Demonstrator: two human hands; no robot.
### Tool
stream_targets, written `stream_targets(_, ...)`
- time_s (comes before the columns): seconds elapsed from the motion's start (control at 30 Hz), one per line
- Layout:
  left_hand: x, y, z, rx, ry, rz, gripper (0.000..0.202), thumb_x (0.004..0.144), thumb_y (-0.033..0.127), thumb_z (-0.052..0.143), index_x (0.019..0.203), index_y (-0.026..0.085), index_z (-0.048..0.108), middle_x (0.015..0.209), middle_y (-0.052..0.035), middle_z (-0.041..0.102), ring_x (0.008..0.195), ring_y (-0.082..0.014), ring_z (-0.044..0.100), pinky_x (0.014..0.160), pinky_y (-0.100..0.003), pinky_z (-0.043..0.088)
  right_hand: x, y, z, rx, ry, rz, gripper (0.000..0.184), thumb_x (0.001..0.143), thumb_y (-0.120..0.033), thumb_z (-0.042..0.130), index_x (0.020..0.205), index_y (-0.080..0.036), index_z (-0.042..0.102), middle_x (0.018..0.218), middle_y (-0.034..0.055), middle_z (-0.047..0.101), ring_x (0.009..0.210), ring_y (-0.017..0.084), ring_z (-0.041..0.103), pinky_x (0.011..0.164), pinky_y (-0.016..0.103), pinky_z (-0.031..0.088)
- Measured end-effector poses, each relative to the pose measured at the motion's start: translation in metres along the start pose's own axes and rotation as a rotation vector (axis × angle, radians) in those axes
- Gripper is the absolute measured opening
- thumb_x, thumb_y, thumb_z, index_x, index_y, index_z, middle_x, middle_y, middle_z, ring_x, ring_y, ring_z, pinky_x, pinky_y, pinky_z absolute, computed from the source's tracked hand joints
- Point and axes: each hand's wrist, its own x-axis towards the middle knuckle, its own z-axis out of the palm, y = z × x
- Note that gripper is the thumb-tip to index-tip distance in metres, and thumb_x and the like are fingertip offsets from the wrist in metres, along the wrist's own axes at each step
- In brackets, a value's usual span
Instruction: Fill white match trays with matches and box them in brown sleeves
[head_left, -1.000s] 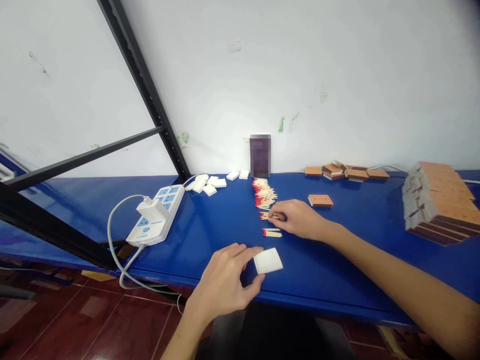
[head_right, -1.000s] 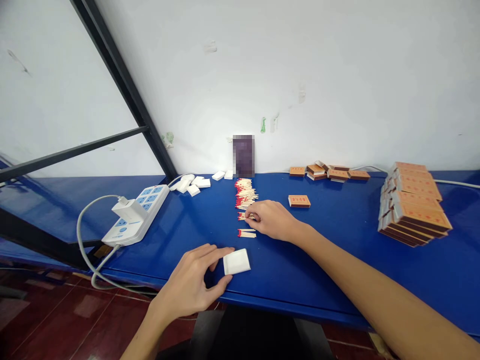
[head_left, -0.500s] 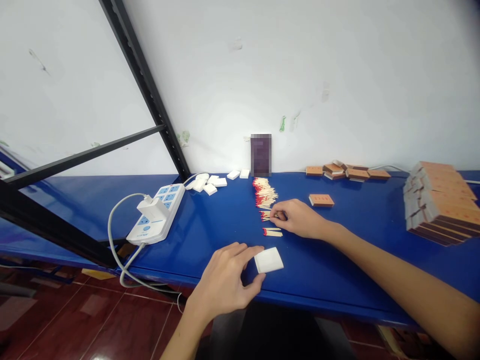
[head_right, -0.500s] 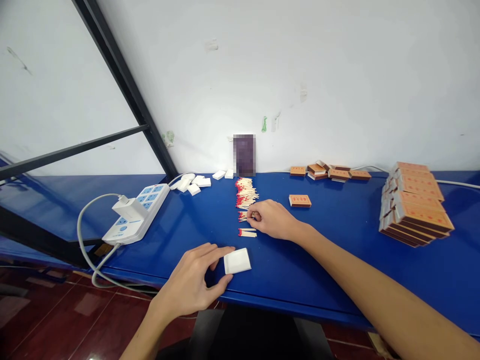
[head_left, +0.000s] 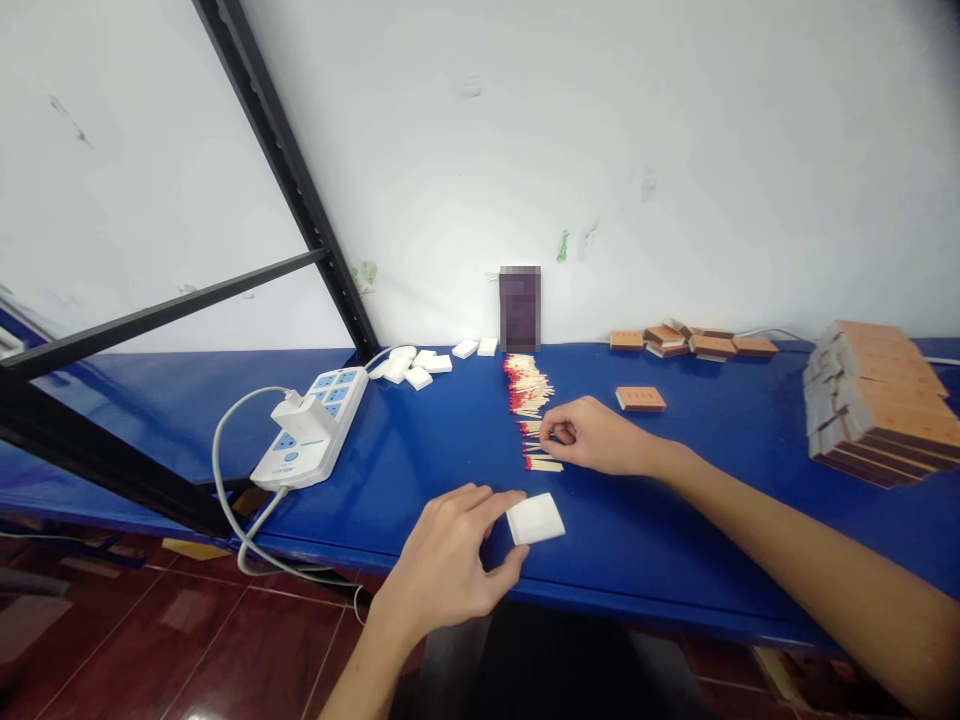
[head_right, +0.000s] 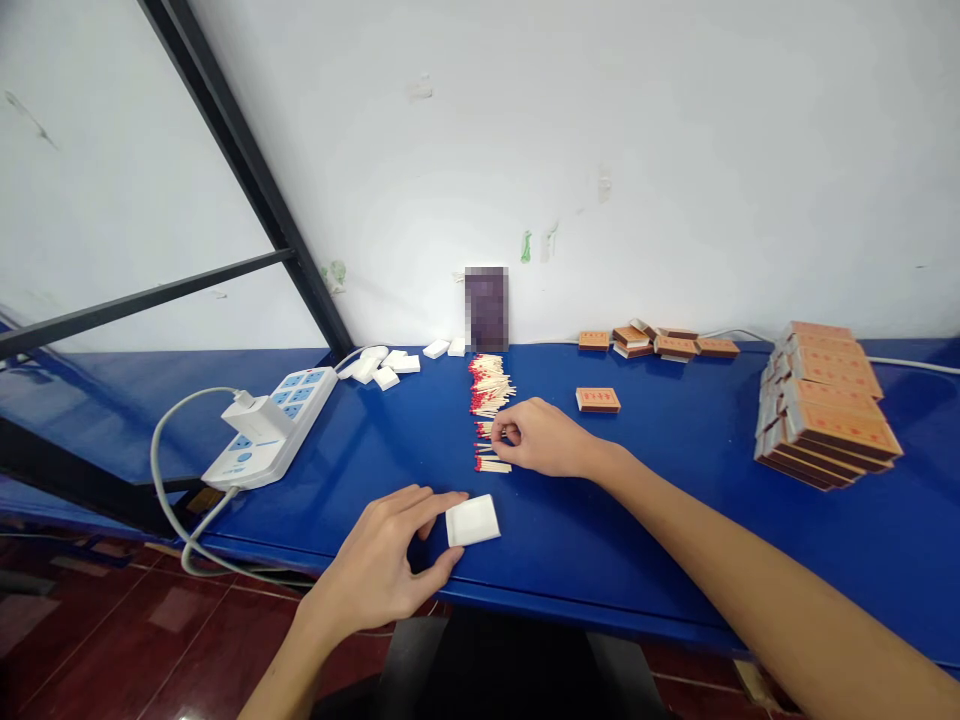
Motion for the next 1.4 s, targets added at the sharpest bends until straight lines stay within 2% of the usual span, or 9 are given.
stream_targets(0.13, 0.0, 0.0, 0.0, 0.005, -0.003, 0.008, 0.043, 0.085, 0.029, 0.066, 0.128, 0.024, 0.063, 0.079, -0.0019, 0.064, 0.082, -0.0234, 0.062, 0.086, -0.038, 0.05, 0.001, 0.003, 0.001, -0.065, 0.021, -0.016, 0.012, 0.081, -0.024, 0.059, 0.074, -0.018, 0.068, 0.056, -0.0044, 0.051, 0.051, 0.01, 0.042, 0.056, 0.024, 0.032)
stream_targets(0.3, 0.0, 0.001, -0.001, -0.011, -0.004, -0.004, 0.044, 0.085, 0.028, 0.067, 0.129, 0.023, 0.063, 0.079, -0.0022, 0.064, 0.089, -0.0254, 0.063, 0.092, -0.041, 0.049, 0.0, 0.002, 0.0, -0.074, -0.008, -0.014, 0.013, 0.082, -0.025, 0.059, 0.074, -0.019, 0.068, 0.056, -0.0041, 0.052, 0.052, 0.011, 0.042, 0.055, 0.024, 0.032)
stream_targets(0.4, 0.0, 0.001, 0.0, -0.014, -0.018, -0.014, 0.044, 0.085, 0.027, 0.066, 0.129, 0.024, 0.063, 0.08, -0.0023, 0.065, 0.088, -0.0254, 0.063, 0.091, -0.042, 0.049, 0.0, 0.001, -0.001, -0.069, -0.023, -0.022, 0.014, 0.083, -0.025, 0.059, 0.073, -0.019, 0.067, 0.057, -0.0042, 0.052, 0.052, 0.01, 0.042, 0.055, 0.025, 0.031)
stream_targets(0.63, 0.001, 0.0, 0.0, -0.006, -0.024, -0.025, 0.046, 0.085, 0.027, 0.068, 0.13, 0.023, 0.063, 0.081, -0.0028, 0.065, 0.09, -0.0266, 0.063, 0.092, -0.043, 0.049, 0.002, 0.009, 0.001, -0.193, 0.1, 0.029, 0.012, 0.082, -0.021, 0.058, 0.08, -0.02, 0.07, 0.064, -0.0015, 0.06, 0.058, 0.012, 0.049, 0.057, 0.025, 0.03)
stream_targets(0.73, 0.001, 0.0, 0.0, -0.002, -0.03, -0.022, 0.046, 0.084, 0.027, 0.068, 0.13, 0.024, 0.063, 0.083, -0.0031, 0.065, 0.089, -0.0262, 0.063, 0.09, -0.042, 0.05, 0.003, 0.012, 0.001, -0.231, 0.092, 0.039, 0.012, 0.082, -0.021, 0.058, 0.081, -0.02, 0.07, 0.065, -0.0009, 0.061, 0.059, 0.013, 0.05, 0.057, 0.026, 0.031)
stream_targets(1.0, 0.0, 0.001, -0.001, -0.011, -0.028, -0.014, 0.045, 0.085, 0.026, 0.067, 0.129, 0.023, 0.062, 0.084, -0.0032, 0.065, 0.088, -0.0256, 0.062, 0.089, -0.041, 0.049, 0.003, 0.01, 0.003, -0.133, 0.031, 0.048, 0.016, 0.086, -0.026, 0.057, 0.078, -0.019, 0.07, 0.065, -0.0006, 0.062, 0.057, 0.012, 0.049, 0.057, 0.025, 0.031)
stream_targets(1.4, 0.0, 0.0, -0.001, -0.02, -0.029, -0.022, 0.045, 0.084, 0.027, 0.068, 0.129, 0.024, 0.063, 0.081, -0.0022, 0.064, 0.088, -0.0256, 0.063, 0.092, -0.042, 0.048, 0.008, 0.019, 0.01, -0.068, 0.083, 0.076, 0.02, 0.091, -0.03, 0.057, 0.088, -0.021, 0.074, 0.065, -0.0007, 0.063, 0.06, 0.013, 0.052, 0.058, 0.026, 0.031)
